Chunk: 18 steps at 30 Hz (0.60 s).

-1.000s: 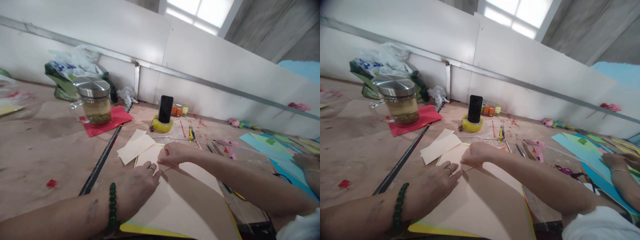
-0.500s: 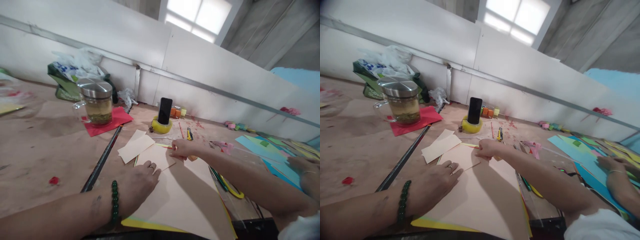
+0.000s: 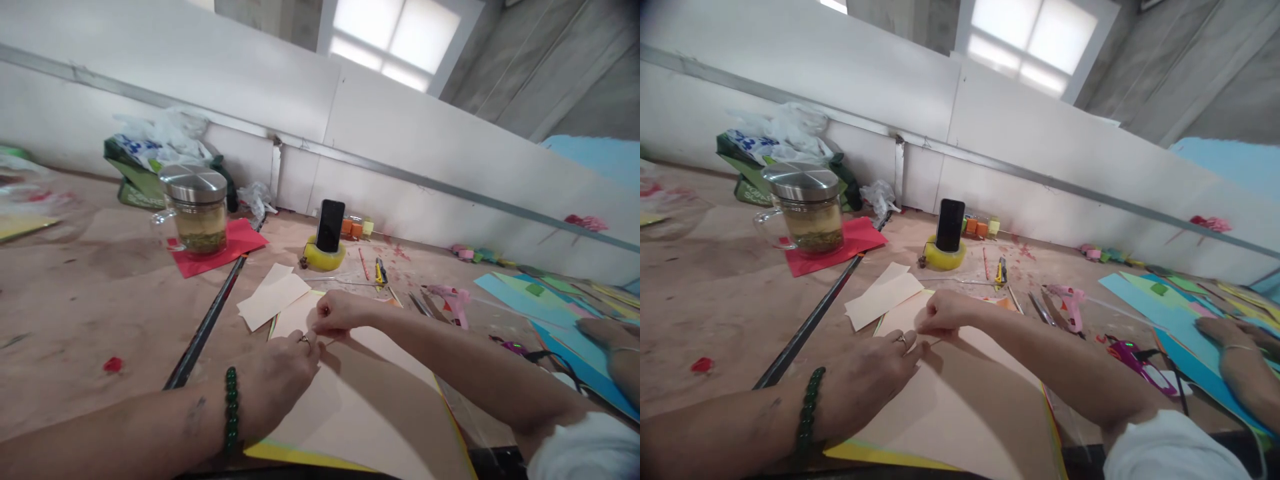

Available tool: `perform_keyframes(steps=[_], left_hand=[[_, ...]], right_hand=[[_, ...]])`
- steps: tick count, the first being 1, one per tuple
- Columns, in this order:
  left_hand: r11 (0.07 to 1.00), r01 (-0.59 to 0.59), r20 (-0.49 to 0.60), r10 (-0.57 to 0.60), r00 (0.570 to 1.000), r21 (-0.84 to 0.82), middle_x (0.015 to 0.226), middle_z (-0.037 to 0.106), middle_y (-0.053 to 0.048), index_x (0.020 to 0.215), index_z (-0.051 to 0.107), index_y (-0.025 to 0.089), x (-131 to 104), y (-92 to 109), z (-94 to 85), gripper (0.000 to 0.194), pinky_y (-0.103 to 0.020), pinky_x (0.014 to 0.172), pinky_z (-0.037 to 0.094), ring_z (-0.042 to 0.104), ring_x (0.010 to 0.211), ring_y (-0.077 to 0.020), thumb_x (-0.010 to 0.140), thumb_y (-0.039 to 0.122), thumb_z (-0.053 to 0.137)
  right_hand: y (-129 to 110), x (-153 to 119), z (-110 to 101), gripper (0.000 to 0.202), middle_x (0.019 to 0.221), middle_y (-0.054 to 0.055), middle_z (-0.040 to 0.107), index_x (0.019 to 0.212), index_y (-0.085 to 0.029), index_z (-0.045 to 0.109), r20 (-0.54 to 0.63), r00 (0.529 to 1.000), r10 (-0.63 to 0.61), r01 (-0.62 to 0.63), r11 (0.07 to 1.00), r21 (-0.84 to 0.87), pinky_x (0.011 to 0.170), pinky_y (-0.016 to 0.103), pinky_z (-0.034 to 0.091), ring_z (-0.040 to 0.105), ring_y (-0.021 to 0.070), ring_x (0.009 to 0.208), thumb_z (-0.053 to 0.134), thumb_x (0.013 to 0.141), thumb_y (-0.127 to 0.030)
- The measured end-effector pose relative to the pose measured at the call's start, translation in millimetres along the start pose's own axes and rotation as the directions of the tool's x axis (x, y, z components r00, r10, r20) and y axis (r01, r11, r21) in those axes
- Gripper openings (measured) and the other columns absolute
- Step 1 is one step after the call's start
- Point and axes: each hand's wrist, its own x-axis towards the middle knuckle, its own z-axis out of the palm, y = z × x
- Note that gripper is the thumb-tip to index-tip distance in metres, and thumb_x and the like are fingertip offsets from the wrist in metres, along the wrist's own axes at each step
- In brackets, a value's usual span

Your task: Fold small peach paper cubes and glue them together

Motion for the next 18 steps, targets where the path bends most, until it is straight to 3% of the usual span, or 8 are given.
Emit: perform_keyframes(steps=[5,8,14,18], left_hand=[[1.000,0.004,0.040,-0.004,0.999,0.007,0.100,0.067,-0.015,0.109,0.060,0.008,-0.2,1.7,0.7,0.031,-0.035,0.068,0.053,0.063,0.085,-0.0257,0.083,-0.001,0.045],[0.998,0.037,0.029,-0.036,0.999,-0.041,0.096,0.066,-0.013,0.103,0.061,0.010,-0.5,3.0,-3.5,0.025,-0.034,0.067,0.053,0.063,0.085,-0.0246,0.086,0.003,0.045],[0.992,0.086,0.071,-0.080,0.994,-0.088,0.094,0.065,-0.014,0.097,0.062,0.010,-0.1,7.5,-1.9,0.020,-0.037,0.068,0.054,0.064,0.085,-0.0263,0.090,0.008,0.043],[0.994,0.080,0.021,-0.079,0.997,-0.070,0.091,0.065,-0.013,0.092,0.062,0.010,-1.8,9.9,3.5,0.018,-0.035,0.065,0.053,0.064,0.082,-0.0256,0.088,0.006,0.045]], right_hand=[[6.5,13.2,5.7,0.027,0.047,-0.006,0.054,0.056,-0.016,0.055,0.109,0.994,-0.013,-0.008,0.981,0.192,0.045,0.017,0.039,0.051,0.0073,0.046,0.065,0.074,-0.033],[17.3,15.1,1.9,0.025,0.045,-0.007,0.055,0.057,-0.016,0.054,0.118,0.991,0.063,-0.094,0.953,0.287,0.045,0.016,0.043,0.054,0.0074,0.044,0.066,0.075,-0.029],[46.7,6.0,-10.5,0.027,0.046,-0.004,0.058,0.060,-0.017,0.048,0.044,0.977,0.207,-0.211,0.938,0.276,0.045,0.019,0.047,0.057,0.0099,0.043,0.068,0.077,-0.024],[40.2,-2.8,-15.9,0.025,0.045,-0.006,0.056,0.061,-0.017,0.050,-0.092,0.976,0.197,-0.174,0.962,0.210,0.046,0.017,0.043,0.056,0.0087,0.044,0.072,0.072,-0.020]])
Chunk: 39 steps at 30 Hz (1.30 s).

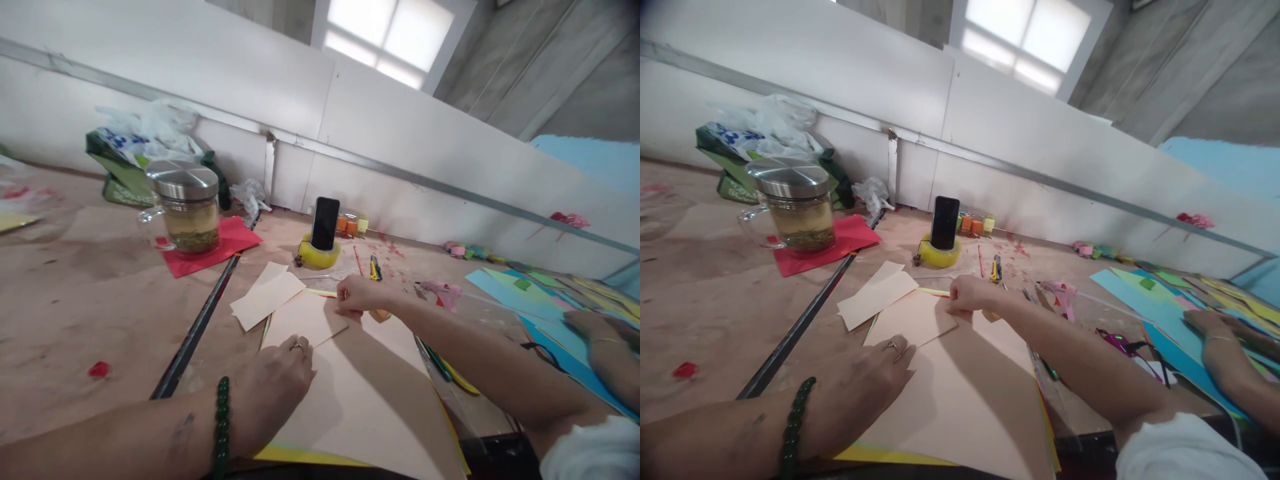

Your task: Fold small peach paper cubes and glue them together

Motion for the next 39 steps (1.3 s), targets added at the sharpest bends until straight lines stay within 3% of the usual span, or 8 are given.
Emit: perform_keyframes(steps=[3,5,10,18,24,26,30,39], left_hand=[[0.996,-0.049,0.005,0.049,0.999,0.072,0.090,0.066,-0.014,0.091,0.063,0.010,-2.0,-0.3,3.8,0.021,-0.034,0.062,0.052,0.064,0.083,-0.0267,0.082,-0.001,0.047],[0.990,-0.061,-0.001,0.062,0.998,0.127,0.092,0.067,-0.015,0.094,0.063,0.009,-2.8,-1.1,6.0,0.025,-0.034,0.064,0.053,0.064,0.083,-0.0261,0.079,-0.004,0.047],[0.975,-0.128,0.016,0.127,0.992,0.181,0.093,0.067,-0.014,0.086,0.066,0.011,-2.3,-2.3,4.4,0.020,-0.034,0.068,0.053,0.064,0.087,-0.0260,0.084,0.002,0.048],[0.998,-0.019,0.039,0.016,0.999,0.061,0.095,0.066,-0.013,0.096,0.065,0.010,-3.4,4.2,3.2,0.021,-0.033,0.062,0.054,0.064,0.090,-0.0262,0.092,0.011,0.046],[0.993,-0.028,0.045,0.023,0.999,0.117,0.102,0.067,-0.018,0.104,0.065,0.007,-4.1,8.7,8.8,0.027,-0.034,0.060,0.055,0.064,0.093,-0.0287,0.094,0.011,0.040],[0.993,-0.027,0.049,0.021,0.999,0.114,0.103,0.067,-0.019,0.107,0.064,0.007,-4.6,7.8,8.4,0.029,-0.034,0.062,0.055,0.065,0.091,-0.0269,0.094,0.012,0.039],[0.994,-0.054,0.036,0.051,0.998,0.093,0.107,0.066,-0.020,0.106,0.064,0.007,-5.1,5.2,6.7,0.029,-0.034,0.070,0.055,0.064,0.096,-0.0260,0.095,0.016,0.039],[0.991,-0.056,-0.021,0.059,0.998,0.124,0.100,0.067,-0.016,0.098,0.066,0.009,-5.7,7.5,12.6,0.021,-0.030,0.060,0.052,0.063,0.089,-0.0256,0.092,0.013,0.047]], right_hand=[[-18.3,-3.4,11.6,0.017,0.051,-0.006,0.059,0.068,-0.018,0.057,-0.027,0.995,-0.096,0.096,0.995,-0.010,0.048,0.016,0.042,0.057,0.0083,0.048,0.072,0.071,-0.023],[-29.9,-2.7,23.7,0.018,0.050,-0.007,0.058,0.064,-0.017,0.057,0.081,0.980,-0.182,0.181,0.983,0.014,0.048,0.016,0.040,0.057,0.0080,0.049,0.072,0.071,-0.025],[-36.4,1.7,36.8,0.024,0.044,-0.008,0.052,0.056,-0.016,0.052,0.278,0.951,-0.138,0.079,0.974,0.211,0.043,0.014,0.040,0.051,0.0061,0.041,0.068,0.073,-0.024],[2.6,6.9,12.0,0.017,0.048,-0.005,0.057,0.063,-0.017,0.053,0.149,0.989,-0.022,0.002,0.992,0.128,0.044,0.016,0.044,0.057,0.0085,0.044,0.064,0.075,-0.022],[-27.0,-4.5,22.0,0.019,0.045,-0.006,0.052,0.059,-0.017,0.055,0.033,0.995,-0.096,0.096,0.995,0.007,0.044,0.016,0.036,0.052,0.0083,0.048,0.073,0.066,-0.020],[-40.5,-3.8,33.1,0.022,0.047,-0.006,0.052,0.059,-0.017,0.054,0.117,0.973,-0.200,0.199,0.980,0.022,0.043,0.016,0.037,0.051,0.0080,0.047,0.072,0.070,-0.026],[-49.1,4.3,47.1,0.018,0.044,-0.008,0.053,0.066,-0.018,0.051,0.255,0.946,-0.199,0.135,0.959,0.249,0.041,0.016,0.042,0.051,0.0080,0.040,0.067,0.074,-0.020],[-17.6,11.0,27.2,0.019,0.046,-0.008,0.057,0.070,-0.019,0.048,0.196,0.970,-0.141,0.083,0.957,0.278,0.039,0.014,0.043,0.054,0.0076,0.039,0.066,0.076,-0.019]])
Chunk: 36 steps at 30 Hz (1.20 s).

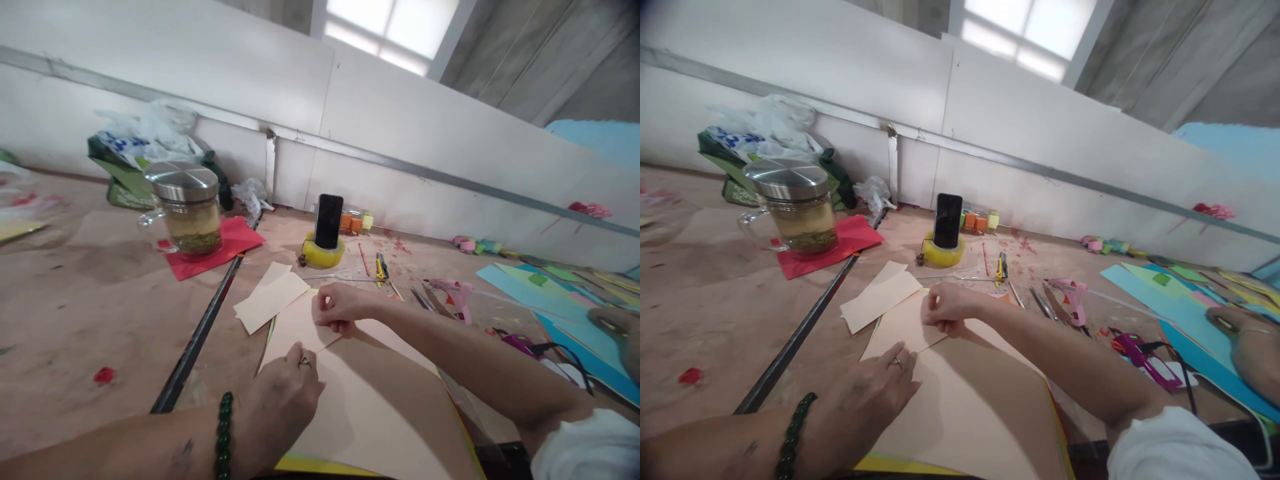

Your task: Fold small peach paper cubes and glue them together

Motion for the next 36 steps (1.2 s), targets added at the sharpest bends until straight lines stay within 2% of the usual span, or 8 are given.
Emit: perform_keyframes(steps=[4,9,15,19,23,27,32,36], left_hand=[[0.999,0.024,0.022,-0.023,0.999,-0.044,0.092,0.066,-0.014,0.091,0.064,0.010,1.9,-4.4,-10.1,0.019,-0.033,0.059,0.050,0.062,0.083,-0.0254,0.091,0.012,0.046],[0.992,0.068,0.022,-0.066,0.998,-0.107,0.092,0.066,-0.012,0.089,0.063,0.015,5.7,-12.5,-25.9,0.011,-0.039,0.069,0.051,0.060,0.089,-0.0282,0.087,0.024,0.057],[0.999,0.051,0.010,-0.051,0.999,-0.011,0.089,0.065,-0.010,0.091,0.064,0.014,2.4,-9.2,-11.0,0.010,-0.033,0.065,0.048,0.059,0.081,-0.0231,0.086,0.018,0.057],[0.996,0.079,-0.006,-0.079,0.997,0.048,0.091,0.065,-0.012,0.101,0.062,0.012,0.8,-4.7,-2.7,0.017,-0.034,0.059,0.048,0.060,0.081,-0.0264,0.086,0.015,0.053],[0.997,0.063,-0.023,-0.062,0.998,0.042,0.089,0.065,-0.012,0.094,0.064,0.013,1.9,-4.3,-9.1,0.015,-0.036,0.061,0.048,0.060,0.080,-0.0273,0.085,0.011,0.051],[0.995,0.103,-0.065,-0.103,0.993,-0.002,0.086,0.065,-0.011,0.094,0.065,0.014,2.1,-5.9,-14.9,0.015,-0.035,0.062,0.048,0.060,0.077,-0.0257,0.083,0.014,0.055],[0.985,0.168,-0.136,-0.162,0.977,0.031,0.093,0.068,-0.016,0.100,0.067,0.014,0.1,-7.0,-5.0,0.022,-0.034,0.059,0.049,0.062,0.080,-0.0283,0.083,0.021,0.056],[0.990,0.125,-0.208,-0.108,0.972,0.071,0.105,0.070,-0.014,0.102,0.068,0.020,-1.6,-11.7,9.1,0.026,-0.038,0.071,0.052,0.063,0.093,-0.0290,0.084,0.017,0.050]], right_hand=[[-0.2,-4.4,0.8,0.026,0.049,-0.009,0.055,0.069,-0.018,0.049,-0.029,0.997,-0.070,0.068,0.996,-0.052,0.040,0.013,0.042,0.054,0.0069,0.043,0.074,0.071,-0.026],[-1.9,-5.1,3.3,0.019,0.046,-0.009,0.054,0.071,-0.019,0.046,-0.004,0.999,-0.037,0.036,0.999,-0.006,0.040,0.014,0.043,0.054,0.0075,0.041,0.063,0.079,-0.016],[7.6,-8.7,-4.4,0.021,0.045,-0.008,0.055,0.072,-0.020,0.043,-0.051,0.999,0.019,-0.021,0.999,-0.050,0.040,0.015,0.044,0.056,0.0094,0.040,0.060,0.082,-0.012],[12.4,-12.4,-10.5,0.019,0.047,-0.007,0.058,0.072,-0.020,0.044,-0.091,0.993,0.079,-0.084,0.995,-0.061,0.043,0.016,0.044,0.056,0.0090,0.040,0.061,0.079,-0.016],[6.6,-8.7,-4.1,0.018,0.048,-0.005,0.057,0.062,-0.018,0.052,-0.056,0.996,-0.068,0.054,0.973,-0.222,0.042,0.015,0.042,0.056,0.0092,0.044,0.064,0.072,-0.026],[-3.1,1.3,10.3,0.022,0.045,-0.005,0.053,0.056,-0.017,0.055,0.053,0.978,-0.200,0.207,0.957,-0.204,0.040,0.016,0.040,0.053,0.0092,0.043,0.060,0.072,-0.030],[-0.6,4.5,9.1,0.016,0.044,-0.007,0.053,0.061,-0.017,0.055,0.044,0.993,-0.108,0.111,0.992,-0.063,0.040,0.015,0.044,0.053,0.0082,0.041,0.062,0.073,-0.024],[16.3,0.2,-2.7,0.016,0.043,-0.008,0.053,0.063,-0.017,0.054,-0.017,1.000,-0.009,0.009,1.000,-0.007,0.039,0.015,0.046,0.053,0.0078,0.037,0.062,0.077,-0.019]])
